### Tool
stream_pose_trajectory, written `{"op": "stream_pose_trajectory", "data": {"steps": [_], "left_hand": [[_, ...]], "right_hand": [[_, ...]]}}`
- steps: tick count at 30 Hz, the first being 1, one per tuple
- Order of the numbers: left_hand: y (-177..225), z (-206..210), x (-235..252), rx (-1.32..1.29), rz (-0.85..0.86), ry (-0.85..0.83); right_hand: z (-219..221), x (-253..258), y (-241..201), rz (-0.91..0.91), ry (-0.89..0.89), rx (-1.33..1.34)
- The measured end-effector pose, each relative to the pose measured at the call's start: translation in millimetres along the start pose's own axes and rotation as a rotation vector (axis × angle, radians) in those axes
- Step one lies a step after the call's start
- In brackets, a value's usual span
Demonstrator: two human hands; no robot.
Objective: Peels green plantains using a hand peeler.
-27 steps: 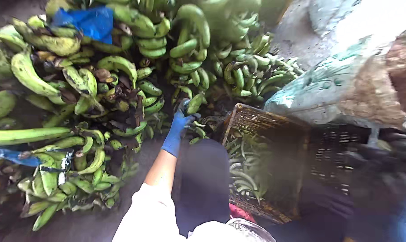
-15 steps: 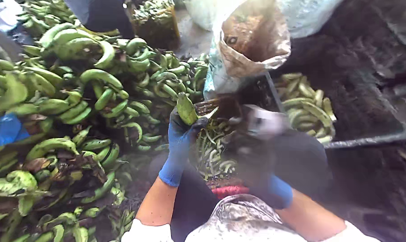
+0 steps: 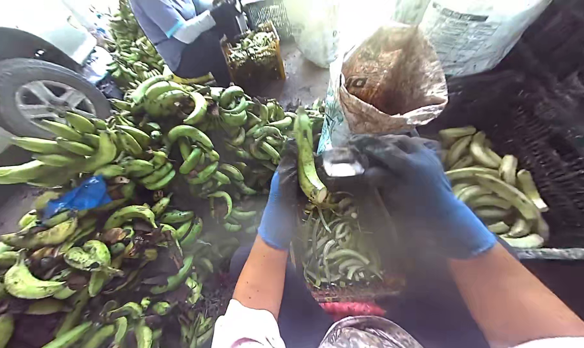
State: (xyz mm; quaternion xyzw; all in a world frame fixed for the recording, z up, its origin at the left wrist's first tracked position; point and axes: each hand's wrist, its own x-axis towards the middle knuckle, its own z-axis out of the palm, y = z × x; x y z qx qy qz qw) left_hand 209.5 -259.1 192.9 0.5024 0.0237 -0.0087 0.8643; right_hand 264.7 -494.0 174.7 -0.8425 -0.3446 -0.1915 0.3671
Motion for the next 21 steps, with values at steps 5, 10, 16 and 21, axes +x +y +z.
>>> {"op": "stream_pose_trajectory", "data": {"steps": [5, 10, 16, 21], "left_hand": [[-25.3, -1.6, 15.4, 0.09, 0.021, -0.037], [-42.5, -0.4, 8.7, 0.074, -0.178, -0.074], [-28.6, -5.9, 2.5, 0.352, 0.2, 0.163], [-40.1, -10.5, -3.0, 0.305, -0.09, -0.174]], "right_hand": [[33.6, -8.2, 5.5, 0.014, 0.079, -0.101], [20.3, 27.1, 45.6, 0.364, 0.285, -0.264], [46.4, -33.4, -8.7, -0.043, 0.035, 0.0], [31.9, 11.6, 25.6, 0.126, 0.224, -0.155]]}}
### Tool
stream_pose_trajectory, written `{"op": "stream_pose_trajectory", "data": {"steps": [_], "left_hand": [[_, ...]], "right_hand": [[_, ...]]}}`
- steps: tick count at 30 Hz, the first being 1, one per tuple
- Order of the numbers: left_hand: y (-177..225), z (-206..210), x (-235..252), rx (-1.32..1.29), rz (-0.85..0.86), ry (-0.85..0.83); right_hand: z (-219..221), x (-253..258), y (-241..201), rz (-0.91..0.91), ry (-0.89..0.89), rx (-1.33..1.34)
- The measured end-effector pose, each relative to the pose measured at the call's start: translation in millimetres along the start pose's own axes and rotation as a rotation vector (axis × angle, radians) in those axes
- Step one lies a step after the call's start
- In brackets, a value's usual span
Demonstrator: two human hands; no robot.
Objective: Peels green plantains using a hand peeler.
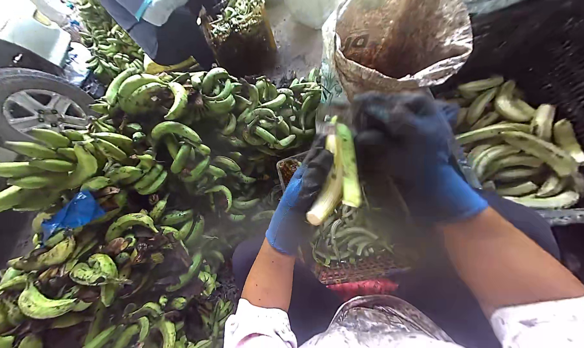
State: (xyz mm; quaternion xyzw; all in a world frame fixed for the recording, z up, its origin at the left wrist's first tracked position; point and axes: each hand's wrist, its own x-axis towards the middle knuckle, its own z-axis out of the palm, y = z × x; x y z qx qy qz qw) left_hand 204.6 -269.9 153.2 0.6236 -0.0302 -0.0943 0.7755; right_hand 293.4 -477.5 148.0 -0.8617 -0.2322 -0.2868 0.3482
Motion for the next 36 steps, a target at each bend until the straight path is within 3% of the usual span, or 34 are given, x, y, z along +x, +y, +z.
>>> {"op": "stream_pose_trajectory", "data": {"steps": [3, 7, 9, 11, 14, 16, 18, 21, 23, 26, 32, 35, 36], "left_hand": [[-9.3, -6.8, 15.9, -0.123, -0.085, -0.048], [1.1, 4.3, 16.0, -0.222, 0.332, 0.295], [1.5, 5.0, 18.8, -0.269, 0.434, 0.36], [-2.2, 1.0, 18.2, -0.363, 0.316, 0.183], [2.3, -7.0, 3.7, -0.086, -0.011, -0.077], [-2.4, -13.7, -0.4, -0.039, -0.097, -0.071], [-4.0, -12.4, -2.7, -0.065, 0.035, 0.062], [6.7, 8.4, 12.2, -0.209, 0.428, 0.27], [5.5, 14.9, 20.2, -0.324, 0.533, 0.289], [0.9, 14.1, 23.8, -0.393, 0.406, 0.114], [-1.7, -2.2, 20.6, -0.028, 0.218, 0.063], [5.8, 11.0, 7.9, 0.191, 0.085, -0.036], [4.5, 12.8, 8.4, 0.131, 0.079, -0.018]], "right_hand": [[-2.6, 4.7, 6.5, 0.129, -0.015, -0.042], [7.9, -42.4, -25.4, -0.164, 0.016, 0.06], [7.5, -46.3, -33.0, -0.267, 0.017, 0.082], [4.2, -29.2, -22.3, -0.205, -0.02, 0.107], [4.7, 0.4, 11.1, 0.037, -0.082, 0.09], [3.3, 1.8, 15.8, 0.154, -0.103, 0.041], [2.5, -11.3, 1.9, 0.159, -0.076, 0.045], [10.1, -45.8, -26.6, -0.115, 0.075, 0.045], [13.8, -46.6, -31.5, -0.218, 0.105, 0.059], [10.7, -23.3, -23.6, -0.121, 0.051, 0.133], [4.1, -21.9, -4.0, -0.125, 0.027, 0.119], [-0.2, 1.0, 17.0, 0.263, -0.133, 0.103], [-1.4, 5.1, 21.2, 0.365, -0.162, 0.088]]}}
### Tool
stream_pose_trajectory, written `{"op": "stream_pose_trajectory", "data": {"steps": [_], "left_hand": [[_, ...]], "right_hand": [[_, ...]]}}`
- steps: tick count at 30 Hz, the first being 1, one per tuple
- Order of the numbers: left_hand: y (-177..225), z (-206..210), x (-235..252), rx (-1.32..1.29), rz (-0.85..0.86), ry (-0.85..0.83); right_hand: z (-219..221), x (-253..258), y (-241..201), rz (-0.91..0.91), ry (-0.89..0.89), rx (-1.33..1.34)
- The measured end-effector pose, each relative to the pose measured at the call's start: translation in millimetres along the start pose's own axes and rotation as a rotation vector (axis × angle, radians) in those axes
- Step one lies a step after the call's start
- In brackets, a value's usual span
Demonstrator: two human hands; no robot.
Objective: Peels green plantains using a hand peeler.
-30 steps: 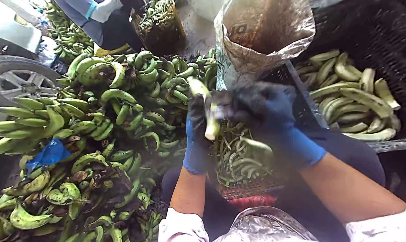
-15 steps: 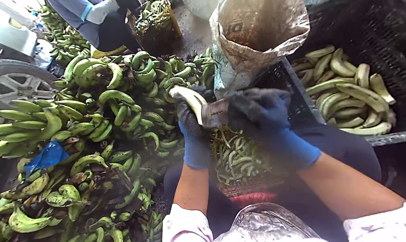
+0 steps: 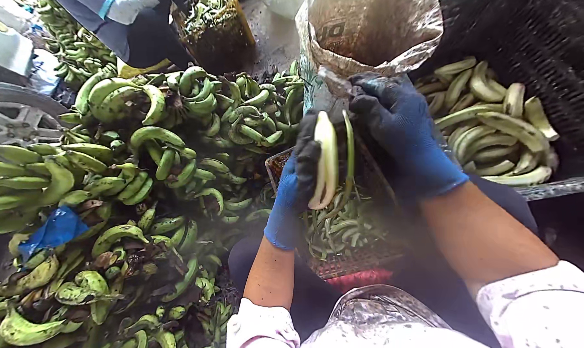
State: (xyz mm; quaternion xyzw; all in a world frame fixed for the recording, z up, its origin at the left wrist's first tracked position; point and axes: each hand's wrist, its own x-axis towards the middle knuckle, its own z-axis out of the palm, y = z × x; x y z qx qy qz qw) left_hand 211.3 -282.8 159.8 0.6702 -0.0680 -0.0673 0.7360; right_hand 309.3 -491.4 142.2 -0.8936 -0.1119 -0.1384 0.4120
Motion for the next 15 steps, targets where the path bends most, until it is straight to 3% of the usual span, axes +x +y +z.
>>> {"op": "stream_pose_trajectory", "data": {"steps": [2, 4, 6, 9, 15], "left_hand": [[-3.3, -6.1, 5.9, -0.299, 0.022, 0.087], [3.4, -13.2, 11.3, -0.561, 0.098, 0.191], [9.1, -16.9, 7.6, -0.639, 0.139, 0.265], [7.2, -10.7, 12.0, -0.611, 0.152, 0.216], [1.5, -1.7, 10.2, -0.128, 0.215, 0.273]], "right_hand": [[4.2, -11.7, -4.2, -0.1, 0.093, -0.028], [14.5, -38.4, -13.4, -0.431, 0.194, -0.011], [23.0, -56.1, -23.8, -0.659, 0.197, -0.011], [27.6, -49.6, -31.5, -0.608, 0.134, 0.063], [22.3, -41.9, -21.8, -0.446, 0.07, 0.071]]}}
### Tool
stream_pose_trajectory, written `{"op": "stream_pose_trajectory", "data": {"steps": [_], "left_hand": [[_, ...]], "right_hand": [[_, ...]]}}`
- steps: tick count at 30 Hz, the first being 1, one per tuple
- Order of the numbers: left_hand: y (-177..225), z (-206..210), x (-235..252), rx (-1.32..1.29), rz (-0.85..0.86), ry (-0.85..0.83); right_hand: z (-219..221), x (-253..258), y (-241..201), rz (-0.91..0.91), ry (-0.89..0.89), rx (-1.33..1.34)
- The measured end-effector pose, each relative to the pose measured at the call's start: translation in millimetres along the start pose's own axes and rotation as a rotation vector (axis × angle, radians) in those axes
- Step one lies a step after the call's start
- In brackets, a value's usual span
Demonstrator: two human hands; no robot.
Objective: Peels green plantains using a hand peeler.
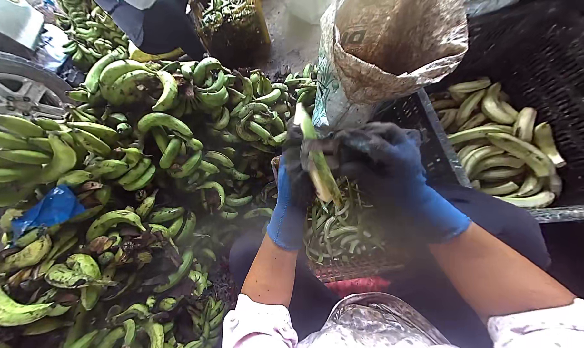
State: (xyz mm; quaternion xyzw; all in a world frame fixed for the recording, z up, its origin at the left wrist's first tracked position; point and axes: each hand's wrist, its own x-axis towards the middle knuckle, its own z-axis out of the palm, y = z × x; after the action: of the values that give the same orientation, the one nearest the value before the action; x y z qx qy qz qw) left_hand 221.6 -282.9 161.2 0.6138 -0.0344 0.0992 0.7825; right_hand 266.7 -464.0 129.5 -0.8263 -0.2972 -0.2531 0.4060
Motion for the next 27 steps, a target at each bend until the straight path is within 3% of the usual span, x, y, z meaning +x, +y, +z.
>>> {"op": "stream_pose_trajectory", "data": {"steps": [4, 5, 6, 9, 11, 18, 22, 24, 27], "left_hand": [[-1.2, 5.3, -0.1, -0.103, -0.269, -0.145], [-3.5, 0.8, 2.6, -0.165, -0.284, -0.147], [-5.9, -6.0, 4.6, -0.221, -0.269, -0.111], [-1.6, -28.0, 4.1, -0.378, -0.151, -0.066], [-0.8, -30.9, 2.3, -0.453, -0.16, -0.061], [-22.1, -16.9, -14.2, -0.401, -0.138, -0.067], [-15.0, -12.8, -13.4, -0.398, -0.156, -0.04], [-8.5, -14.6, -7.7, -0.256, -0.066, -0.027], [0.3, -32.2, 1.3, 0.53, 0.032, 0.053]], "right_hand": [[-8.5, 23.3, 30.9, 0.524, -0.082, 0.061], [-10.9, 22.8, 34.1, 0.534, -0.071, 0.054], [-13.4, 18.3, 32.3, 0.446, -0.061, 0.025], [-22.0, -3.7, 12.5, -0.055, -0.12, 0.005], [-19.7, -9.2, -0.8, -0.217, -0.18, 0.032], [6.4, 2.1, -7.3, 0.068, -0.058, 0.067], [-2.3, -0.2, -3.9, -0.032, -0.013, 0.027], [-9.0, -6.3, -4.0, -0.103, -0.055, 0.039], [-26.7, -10.4, 2.1, -0.131, -0.364, 0.167]]}}
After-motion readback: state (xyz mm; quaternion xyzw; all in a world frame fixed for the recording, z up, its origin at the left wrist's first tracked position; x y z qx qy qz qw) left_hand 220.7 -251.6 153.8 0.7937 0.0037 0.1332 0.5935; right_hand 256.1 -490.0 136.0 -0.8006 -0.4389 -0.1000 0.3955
